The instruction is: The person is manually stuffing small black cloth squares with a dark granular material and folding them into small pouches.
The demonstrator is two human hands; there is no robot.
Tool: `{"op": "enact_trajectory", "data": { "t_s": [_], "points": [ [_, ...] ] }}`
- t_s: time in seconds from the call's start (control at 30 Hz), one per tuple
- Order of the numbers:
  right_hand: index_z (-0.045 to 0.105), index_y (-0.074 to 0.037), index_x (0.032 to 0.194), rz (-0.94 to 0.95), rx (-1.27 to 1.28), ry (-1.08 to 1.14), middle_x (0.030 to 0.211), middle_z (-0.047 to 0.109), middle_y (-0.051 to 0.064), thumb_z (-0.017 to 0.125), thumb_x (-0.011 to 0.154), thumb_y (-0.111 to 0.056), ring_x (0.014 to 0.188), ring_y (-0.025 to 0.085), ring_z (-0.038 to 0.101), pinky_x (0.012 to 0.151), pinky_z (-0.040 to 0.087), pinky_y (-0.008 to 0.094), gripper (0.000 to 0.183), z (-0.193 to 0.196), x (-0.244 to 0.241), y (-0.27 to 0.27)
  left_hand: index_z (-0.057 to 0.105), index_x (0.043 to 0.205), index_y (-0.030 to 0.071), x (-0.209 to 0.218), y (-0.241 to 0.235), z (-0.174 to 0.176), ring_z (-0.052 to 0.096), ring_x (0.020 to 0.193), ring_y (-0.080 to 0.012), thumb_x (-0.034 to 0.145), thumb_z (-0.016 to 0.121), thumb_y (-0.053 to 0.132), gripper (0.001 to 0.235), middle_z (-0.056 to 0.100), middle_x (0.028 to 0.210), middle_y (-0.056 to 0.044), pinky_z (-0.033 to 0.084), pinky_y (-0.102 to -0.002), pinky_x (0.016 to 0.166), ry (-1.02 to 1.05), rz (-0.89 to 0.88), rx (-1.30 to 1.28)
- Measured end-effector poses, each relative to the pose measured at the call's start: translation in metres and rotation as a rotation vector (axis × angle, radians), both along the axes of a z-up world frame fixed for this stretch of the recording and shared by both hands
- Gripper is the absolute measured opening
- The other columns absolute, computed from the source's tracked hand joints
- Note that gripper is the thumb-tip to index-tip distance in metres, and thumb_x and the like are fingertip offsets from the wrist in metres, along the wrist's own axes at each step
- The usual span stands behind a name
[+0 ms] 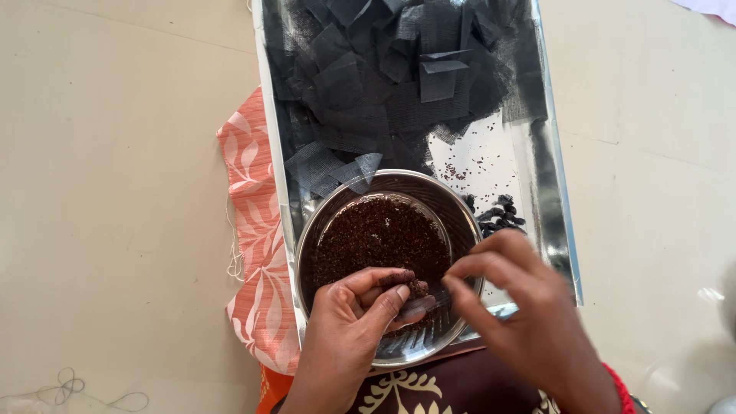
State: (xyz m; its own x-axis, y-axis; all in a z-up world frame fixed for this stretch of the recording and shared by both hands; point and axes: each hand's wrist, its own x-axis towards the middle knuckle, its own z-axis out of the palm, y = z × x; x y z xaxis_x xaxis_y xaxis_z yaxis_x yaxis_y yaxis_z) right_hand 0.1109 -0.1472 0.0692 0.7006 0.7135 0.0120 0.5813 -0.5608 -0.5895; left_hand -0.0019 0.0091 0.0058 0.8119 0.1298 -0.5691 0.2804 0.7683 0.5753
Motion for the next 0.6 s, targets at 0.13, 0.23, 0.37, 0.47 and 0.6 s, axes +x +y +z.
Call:
{"op": "enact_trajectory", "data": {
  "t_s": [0.13, 0.23, 0.37, 0.47, 0.6],
  "points": [
    [0.078, -0.007, 0.097, -0.081, -0.056, -0.037, 0.096, 0.071, 0.004, 0.077, 0.082, -0.008, 0.083, 0.017, 0.073, 0.068, 0.059, 0.03, 0.015, 0.005, 0.01, -0.003, 0.07, 0.111, -0.009, 0.0, 0.004, 0.004, 0.078, 0.09, -0.0174, 0.093, 0.063, 0.003, 0.023, 0.076, 0.099, -0.013, 0.068, -0.03, 0.083, 0.042, 0.002, -0.009],
    [0.079, -0.01, 0.106, -0.056, -0.087, 0.059, 0.111, 0.075, 0.005, 0.073, 0.084, -0.004, 0.092, 0.017, 0.077, 0.072, 0.061, 0.031, 0.023, 0.007, 0.013, -0.008, 0.072, 0.112, -0.01, -0.003, 0.004, -0.003, 0.075, 0.087, -0.0165, 0.094, 0.064, 0.002, 0.023, 0.076, 0.097, -0.014, 0.069, -0.032, 0.082, 0.026, 0.012, -0.012],
    [0.078, -0.012, 0.115, 0.129, 0.036, 0.283, 0.128, 0.073, 0.008, 0.075, 0.085, -0.005, 0.101, 0.02, 0.077, 0.077, 0.061, 0.03, 0.032, 0.007, 0.012, -0.011, 0.071, 0.112, -0.01, -0.003, 0.006, -0.002, 0.075, 0.085, -0.0164, 0.093, 0.066, 0.003, 0.023, 0.077, 0.099, -0.013, 0.066, -0.03, 0.08, 0.03, -0.007, -0.097],
    [0.08, -0.011, 0.113, 0.166, 0.076, 0.346, 0.125, 0.074, 0.009, 0.077, 0.083, -0.007, 0.1, 0.021, 0.077, 0.076, 0.062, 0.031, 0.031, -0.002, 0.016, -0.014, 0.072, 0.112, -0.01, -0.003, 0.007, -0.001, 0.075, 0.083, -0.0165, 0.092, 0.067, 0.003, 0.024, 0.076, 0.1, -0.013, 0.065, -0.029, 0.079, 0.02, -0.032, -0.146],
    [0.082, -0.009, 0.106, 0.171, 0.12, 0.378, 0.115, 0.08, 0.008, 0.078, 0.082, -0.006, 0.097, 0.019, 0.079, 0.076, 0.063, 0.03, 0.024, -0.011, 0.018, -0.013, 0.071, 0.112, -0.011, -0.004, 0.007, 0.001, 0.076, 0.085, -0.0176, 0.093, 0.068, 0.004, 0.024, 0.076, 0.1, -0.015, 0.065, -0.029, 0.08, -0.009, -0.056, -0.165]
  ]
}}
